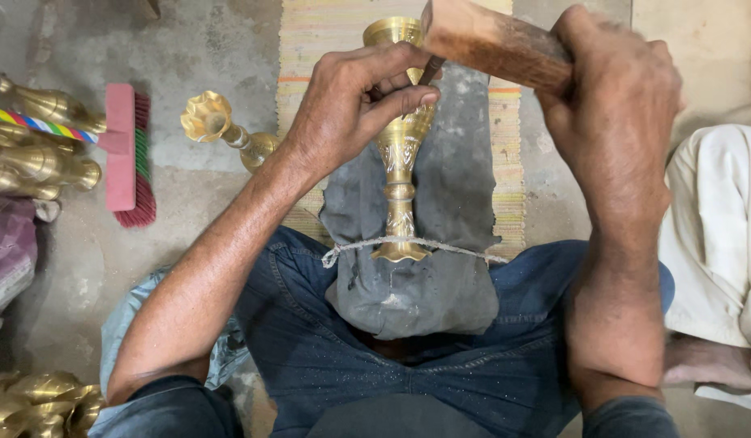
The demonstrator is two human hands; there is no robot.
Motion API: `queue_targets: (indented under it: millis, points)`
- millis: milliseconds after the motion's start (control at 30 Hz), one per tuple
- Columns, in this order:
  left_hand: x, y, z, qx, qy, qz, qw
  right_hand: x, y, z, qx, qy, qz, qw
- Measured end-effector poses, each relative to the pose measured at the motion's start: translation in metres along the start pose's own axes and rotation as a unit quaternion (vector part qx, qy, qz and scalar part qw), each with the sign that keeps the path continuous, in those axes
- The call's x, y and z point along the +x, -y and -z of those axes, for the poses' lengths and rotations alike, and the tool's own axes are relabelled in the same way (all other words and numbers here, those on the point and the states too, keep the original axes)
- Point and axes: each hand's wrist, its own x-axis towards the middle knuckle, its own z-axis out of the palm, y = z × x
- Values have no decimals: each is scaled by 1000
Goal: The person sits cross-legged on the floor with a brass vase held upright in a cloth pad on their lap. They hold a chisel against the vase surface and strike it with a wooden mallet, repositioning the chisel repeatedly to engrave decorative patterns into the brass.
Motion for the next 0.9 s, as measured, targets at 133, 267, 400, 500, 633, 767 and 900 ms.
queue_targets:
  millis: [133,267,400,500,633,767,900]
  points:
    - [-1,6,-9,-13,-43,-92,995,7,-4,7,110,10,-48,993]
    - [1,14,-16,-22,-46,-87,995,13,-11,10,105,45,-100,988]
    - [2,17,-17,17,-20,-20,999,13,-19,10,-7,21,40,999]
    - [0,16,-17,-35,-67,-102,992,11,-25,9,26,12,43,999]
    - [4,14,-18,-34,-66,-97,993,12,-32,8,-34,7,89,995]
    - [8,14,-22,-10,-43,7,999,18,-37,9,-38,43,92,994]
    - [7,17,-25,-22,-98,-106,989,23,-37,17,-62,31,93,993]
